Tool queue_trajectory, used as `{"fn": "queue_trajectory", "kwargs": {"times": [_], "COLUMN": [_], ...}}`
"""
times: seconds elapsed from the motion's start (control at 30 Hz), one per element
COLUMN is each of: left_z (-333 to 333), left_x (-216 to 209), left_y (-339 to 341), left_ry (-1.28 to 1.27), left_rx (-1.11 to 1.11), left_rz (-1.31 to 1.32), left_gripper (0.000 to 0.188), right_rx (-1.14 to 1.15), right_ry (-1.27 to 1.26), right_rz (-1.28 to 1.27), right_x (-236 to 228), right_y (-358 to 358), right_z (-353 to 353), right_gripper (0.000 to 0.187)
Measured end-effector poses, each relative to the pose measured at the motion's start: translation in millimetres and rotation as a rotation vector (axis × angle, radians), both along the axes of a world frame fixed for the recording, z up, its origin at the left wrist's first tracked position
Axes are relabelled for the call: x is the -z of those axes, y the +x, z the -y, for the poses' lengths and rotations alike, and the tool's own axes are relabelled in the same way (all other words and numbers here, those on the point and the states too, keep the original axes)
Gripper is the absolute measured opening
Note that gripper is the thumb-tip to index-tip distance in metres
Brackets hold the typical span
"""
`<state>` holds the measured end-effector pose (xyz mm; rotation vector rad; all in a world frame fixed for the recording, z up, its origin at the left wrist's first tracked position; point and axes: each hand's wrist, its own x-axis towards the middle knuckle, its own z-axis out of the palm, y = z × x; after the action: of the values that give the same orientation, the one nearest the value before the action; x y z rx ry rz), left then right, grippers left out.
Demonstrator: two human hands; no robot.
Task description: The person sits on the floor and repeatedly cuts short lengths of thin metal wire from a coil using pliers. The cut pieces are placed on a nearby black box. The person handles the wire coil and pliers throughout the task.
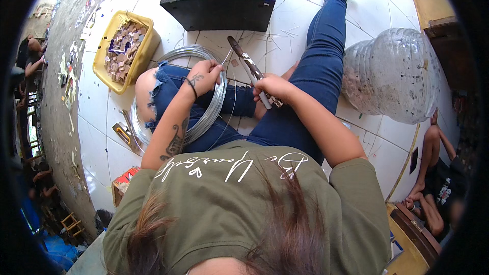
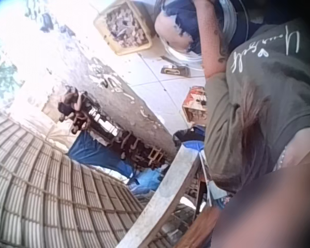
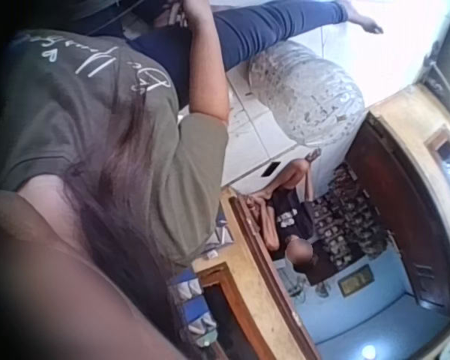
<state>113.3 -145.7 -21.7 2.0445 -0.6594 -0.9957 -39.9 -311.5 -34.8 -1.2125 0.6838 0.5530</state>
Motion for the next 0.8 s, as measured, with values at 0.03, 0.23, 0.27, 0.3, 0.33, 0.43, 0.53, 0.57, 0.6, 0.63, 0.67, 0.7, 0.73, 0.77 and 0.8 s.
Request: {"fn": "queue_trajectory", "kwargs": {"times": [0.03,0.23,0.27,0.3,0.33,0.43,0.53,0.57,0.6,0.63,0.67,0.7,0.73,0.77,0.8], "left_z": [-4.8,2.0,3.8,5.3,6.1,4.6,2.4,1.6,1.2,0.9,0.6,0.1,-0.1,1.3,2.9], "left_x": [0.1,35.0,41.2,46.0,49.1,48.2,37.8,33.4,29.0,24.5,19.9,15.5,11.3,7.3,3.6], "left_y": [-0.3,-11.0,-11.9,-12.3,-12.4,-12.1,-11.6,-10.3,-8.7,-7.0,-4.4,-2.8,-1.0,2.2,5.0], "left_ry": [0.01,-0.057,-0.023,-0.038,-0.045,-0.026,-0.058,-0.075,-0.083,-0.131,-0.167,-0.209,-0.22,-0.238,-0.266], "left_rx": [0.029,-0.107,-0.126,-0.149,-0.142,-0.14,-0.142,-0.131,-0.123,-0.147,-0.178,-0.213,-0.22,-0.228,-0.234], "left_rz": [0.032,0.103,0.08,0.048,0.031,-0.022,-0.017,-0.025,-0.042,-0.042,-0.05,-0.057,-0.071,-0.083,-0.095], "left_gripper": [0.019,0.019,0.02,0.02,0.02,0.019,0.02,0.02,0.02,0.02,0.02,0.019,0.019,0.019,0.019], "right_rx": [0.016,0.05,0.075,0.07,0.066,0.036,0.02,0.018,0.058,0.095,0.133,-0.025,-0.019,0.009,0.03], "right_ry": [-0.02,-0.214,-0.252,-0.258,-0.264,-0.286,-0.312,-0.315,-0.257,-0.192,-0.14,-0.142,-0.061,-0.01,0.074], "right_rz": [0.0,-0.027,-0.038,-0.062,-0.085,-0.102,-0.073,-0.063,-0.035,-0.006,-0.002,0.032,0.105,0.146,0.243], "right_x": [2.6,19.9,22.2,24.3,26.0,28.7,25.1,22.4,18.9,14.4,9.8,3.4,-1.4,-6.6,-10.9], "right_y": [0.2,7.4,7.2,7.4,7.3,9.0,11.4,11.3,10.2,8.5,6.8,4.2,1.4,-3.8,-7.4], "right_z": [-0.4,-14.4,-15.6,-15.7,-15.5,-16.2,-17.0,-16.7,-16.7,-14.9,-13.1,-5.7,-2.8,-0.3,1.3], "right_gripper": [0.03,0.022,0.016,0.016,0.016,0.016,0.017,0.017,0.019,0.021,0.023,0.034,0.037,0.04,0.043]}}
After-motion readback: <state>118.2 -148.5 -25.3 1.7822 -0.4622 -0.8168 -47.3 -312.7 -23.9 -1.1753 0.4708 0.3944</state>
